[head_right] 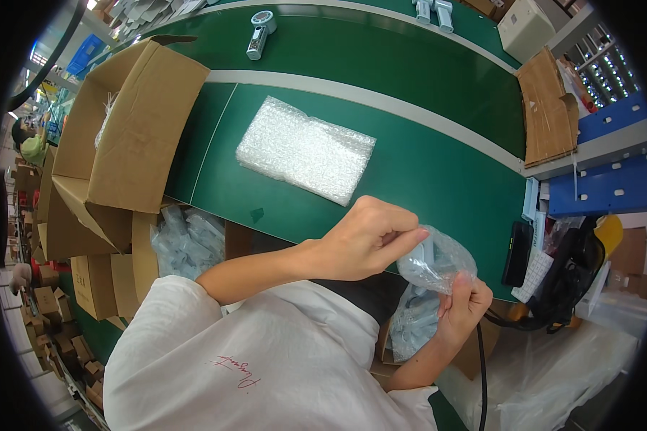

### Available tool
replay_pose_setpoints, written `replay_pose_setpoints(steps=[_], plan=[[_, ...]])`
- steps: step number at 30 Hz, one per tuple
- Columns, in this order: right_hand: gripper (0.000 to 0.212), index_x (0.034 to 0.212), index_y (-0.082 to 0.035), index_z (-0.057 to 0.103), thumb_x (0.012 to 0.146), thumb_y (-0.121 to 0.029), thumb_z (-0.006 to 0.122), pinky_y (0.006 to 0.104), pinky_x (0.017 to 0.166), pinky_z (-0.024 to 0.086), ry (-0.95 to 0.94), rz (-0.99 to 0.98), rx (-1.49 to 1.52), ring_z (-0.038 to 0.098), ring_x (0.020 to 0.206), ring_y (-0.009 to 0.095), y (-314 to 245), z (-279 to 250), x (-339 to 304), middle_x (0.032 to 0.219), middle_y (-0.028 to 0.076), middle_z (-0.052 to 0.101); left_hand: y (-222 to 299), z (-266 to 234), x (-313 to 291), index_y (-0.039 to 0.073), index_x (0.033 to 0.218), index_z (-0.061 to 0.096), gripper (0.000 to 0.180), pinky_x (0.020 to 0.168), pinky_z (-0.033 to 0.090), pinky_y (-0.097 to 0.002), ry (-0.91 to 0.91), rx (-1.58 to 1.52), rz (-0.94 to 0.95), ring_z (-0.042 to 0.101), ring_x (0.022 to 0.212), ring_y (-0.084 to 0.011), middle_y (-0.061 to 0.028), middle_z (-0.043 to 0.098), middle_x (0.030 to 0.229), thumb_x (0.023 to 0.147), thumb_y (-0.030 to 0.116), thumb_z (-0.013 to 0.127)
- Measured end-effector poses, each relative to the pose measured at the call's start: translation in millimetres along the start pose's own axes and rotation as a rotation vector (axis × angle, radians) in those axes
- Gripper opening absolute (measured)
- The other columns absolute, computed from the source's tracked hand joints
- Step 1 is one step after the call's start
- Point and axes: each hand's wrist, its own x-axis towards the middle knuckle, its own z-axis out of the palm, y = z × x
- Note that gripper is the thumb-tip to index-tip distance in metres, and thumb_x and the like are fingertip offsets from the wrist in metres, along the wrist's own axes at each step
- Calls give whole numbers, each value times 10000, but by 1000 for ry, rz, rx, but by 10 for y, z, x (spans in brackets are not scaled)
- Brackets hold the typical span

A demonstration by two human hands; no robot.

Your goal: Packaging hand-held electric fans into protective plastic bags and organizing them on an assembly line.

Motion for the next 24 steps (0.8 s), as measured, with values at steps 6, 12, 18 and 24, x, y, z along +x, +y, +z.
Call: replay_pose_setpoints(steps=[6, 12, 18, 24], plan=[[398, 648, -81, 504, 1029, -194, 495, 196, 367, 261, 16, 15, 28, 310, 376, 45, 6, -116, 44, 515, -8, 464, 8, -6, 1, -16, 604, 515, 323, 471, 316, -288, -21, 13, -46, 322, 468, -152, -49, 480, 543, 905, 29, 627], [560, 825, -17, 612, 1038, -491, 403, 225, 380, 320, -344, 116, 433, 384, 363, 103, 221, -297, 2, 529, 63, 547, 52, -16, 18, -18, 613, 520, 327, 476, 319, -281, -89, -13, -55, 330, 472, -148, -46, 488, 546, 907, 54, 644], [948, 938, 74, 667, 921, -793, 282, 284, 509, 518, -851, 524, 821, 630, 519, 271, 281, 39, -113, 742, 233, 675, 68, 48, -8, -12, 626, 524, 328, 480, 326, -288, -159, -166, -60, 343, 473, -151, -39, 486, 559, 917, 73, 648], [840, 1362, 50, 477, 954, -680, 403, 339, 587, 558, -733, 806, 1595, 680, 752, 275, 119, 509, -280, 1067, 276, 669, 144, 15, -70, 13, 645, 536, 256, 502, 361, -293, -299, -114, 120, 401, 520, -159, -35, 521, 619, 868, 44, 659]])
